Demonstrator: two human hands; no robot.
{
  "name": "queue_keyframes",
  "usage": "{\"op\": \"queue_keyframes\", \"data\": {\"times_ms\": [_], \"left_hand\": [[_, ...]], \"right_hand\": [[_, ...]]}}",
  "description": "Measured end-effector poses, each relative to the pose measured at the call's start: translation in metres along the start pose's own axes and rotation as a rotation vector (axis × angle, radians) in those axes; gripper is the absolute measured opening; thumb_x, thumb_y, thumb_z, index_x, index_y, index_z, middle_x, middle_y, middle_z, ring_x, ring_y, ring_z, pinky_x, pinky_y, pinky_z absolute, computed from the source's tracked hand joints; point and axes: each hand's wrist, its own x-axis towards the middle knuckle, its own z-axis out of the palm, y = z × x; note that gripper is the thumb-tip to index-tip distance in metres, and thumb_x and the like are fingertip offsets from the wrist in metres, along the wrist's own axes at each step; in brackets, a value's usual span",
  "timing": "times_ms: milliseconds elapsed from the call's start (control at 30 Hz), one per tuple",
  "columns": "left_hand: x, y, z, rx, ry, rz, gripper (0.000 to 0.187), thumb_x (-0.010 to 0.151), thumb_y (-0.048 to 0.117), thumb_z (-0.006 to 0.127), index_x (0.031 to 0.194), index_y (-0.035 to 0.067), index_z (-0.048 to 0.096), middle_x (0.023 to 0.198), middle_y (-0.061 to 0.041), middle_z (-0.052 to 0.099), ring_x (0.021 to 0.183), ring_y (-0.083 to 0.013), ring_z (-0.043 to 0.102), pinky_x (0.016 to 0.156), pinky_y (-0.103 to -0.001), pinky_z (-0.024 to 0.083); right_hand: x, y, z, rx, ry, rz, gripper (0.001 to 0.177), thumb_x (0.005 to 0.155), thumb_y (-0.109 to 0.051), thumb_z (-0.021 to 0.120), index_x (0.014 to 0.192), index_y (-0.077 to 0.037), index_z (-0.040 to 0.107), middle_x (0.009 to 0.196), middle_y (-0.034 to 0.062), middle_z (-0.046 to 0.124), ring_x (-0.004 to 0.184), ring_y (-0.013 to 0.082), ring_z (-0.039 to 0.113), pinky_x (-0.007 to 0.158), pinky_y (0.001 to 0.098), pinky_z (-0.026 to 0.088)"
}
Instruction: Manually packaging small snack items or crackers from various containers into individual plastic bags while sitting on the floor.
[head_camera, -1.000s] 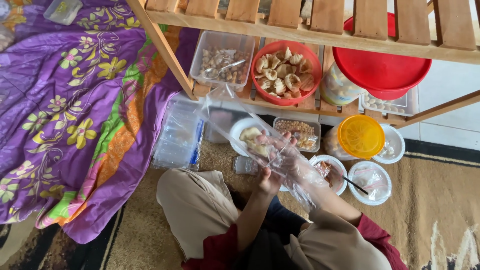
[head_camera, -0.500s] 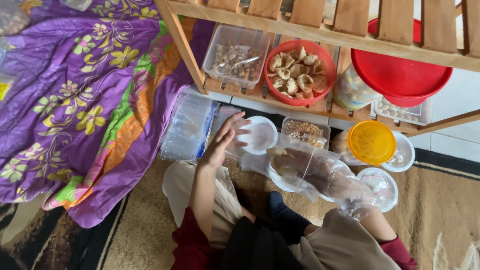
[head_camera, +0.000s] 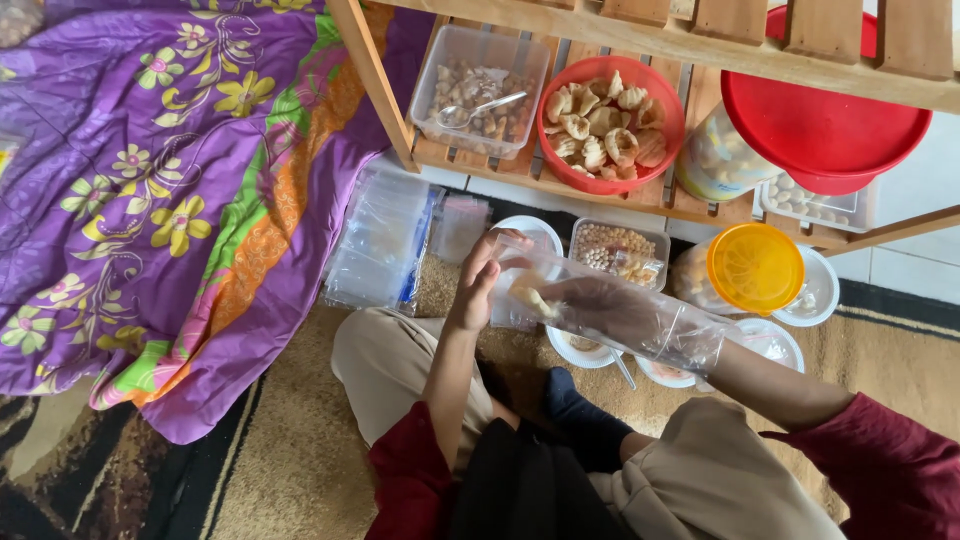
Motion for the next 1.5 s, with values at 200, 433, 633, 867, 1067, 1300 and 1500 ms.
{"op": "queue_keyframes", "data": {"times_ms": [200, 433, 633, 867, 1067, 1300, 1500], "left_hand": [[0.002, 0.008, 0.0, -0.048, -0.024, 0.17, 0.062, 0.096, 0.054, 0.052, 0.119, -0.004, 0.054, 0.113, -0.023, 0.056, 0.119, -0.0358, 0.056, 0.099, -0.052, 0.051], [0.005, -0.008, -0.006, 0.046, 0.083, 0.231, 0.06, 0.099, 0.051, 0.052, 0.119, -0.005, 0.057, 0.111, -0.023, 0.06, 0.116, -0.0357, 0.061, 0.1, -0.049, 0.051], [0.007, -0.016, -0.005, -0.057, 0.204, 0.175, 0.054, 0.102, 0.049, 0.047, 0.124, 0.0, 0.052, 0.118, -0.018, 0.061, 0.119, -0.0294, 0.061, 0.099, -0.044, 0.052], [-0.001, -0.002, 0.04, -0.731, 0.283, 0.107, 0.094, 0.085, 0.076, 0.055, 0.155, 0.018, 0.031, 0.152, -0.009, 0.046, 0.142, -0.0324, 0.039, 0.122, -0.057, 0.025], [0.013, 0.005, 0.063, -1.307, -0.223, 0.358, 0.14, 0.051, 0.078, 0.084, 0.162, 0.024, 0.018, 0.168, -0.017, 0.021, 0.155, -0.0391, 0.013, 0.127, -0.059, 0.005], [0.046, 0.024, 0.059, -1.461, -0.513, 0.498, 0.136, 0.057, 0.056, 0.096, 0.163, 0.04, 0.014, 0.17, -0.013, 0.012, 0.156, -0.0352, 0.008, 0.118, -0.074, -0.003], [0.052, -0.005, 0.05, -1.404, -0.467, 0.568, 0.131, 0.059, 0.056, 0.096, 0.163, 0.038, 0.017, 0.166, -0.015, 0.02, 0.154, -0.0327, 0.011, 0.118, -0.072, -0.003]], "right_hand": [[-0.015, -0.062, 0.009, -0.278, -0.096, 0.064, 0.043, 0.099, -0.011, 0.051, 0.141, -0.019, 0.06, 0.129, 0.0131, 0.068, 0.116, 0.0272, 0.068, 0.099, 0.0473, 0.055], [0.01, -0.022, -0.005, -0.285, -0.137, -0.076, 0.057, 0.096, 0.0, 0.045, 0.149, -0.02, 0.048, 0.149, 0.0087, 0.056, 0.136, 0.0285, 0.053, 0.113, 0.0513, 0.042], [-0.009, -0.058, -0.01, -0.192, -0.131, -0.187, 0.047, 0.1, -0.018, 0.044, 0.146, -0.009, 0.049, 0.147, 0.0182, 0.052, 0.139, 0.0316, 0.049, 0.119, 0.0499, 0.034], [0.005, -0.062, 0.002, -0.008, -0.384, -0.385, 0.046, 0.099, -0.022, 0.047, 0.142, -0.007, 0.052, 0.141, 0.0197, 0.053, 0.133, 0.0341, 0.05, 0.114, 0.0511, 0.035], [0.022, -0.038, 0.004, 0.167, -0.644, -0.517, 0.046, 0.099, -0.026, 0.05, 0.139, -0.005, 0.054, 0.136, 0.021, 0.054, 0.128, 0.0361, 0.051, 0.11, 0.0521, 0.036], [0.053, 0.012, -0.001, 0.353, -0.928, -0.68, 0.047, 0.098, -0.03, 0.054, 0.136, -0.003, 0.057, 0.13, 0.0225, 0.054, 0.123, 0.0386, 0.052, 0.105, 0.0533, 0.038], [0.11, 0.089, -0.01, 0.53, -1.17, -0.809, 0.048, 0.097, -0.033, 0.057, 0.133, -0.002, 0.059, 0.125, 0.0238, 0.055, 0.118, 0.0407, 0.053, 0.101, 0.0544, 0.039]]}}
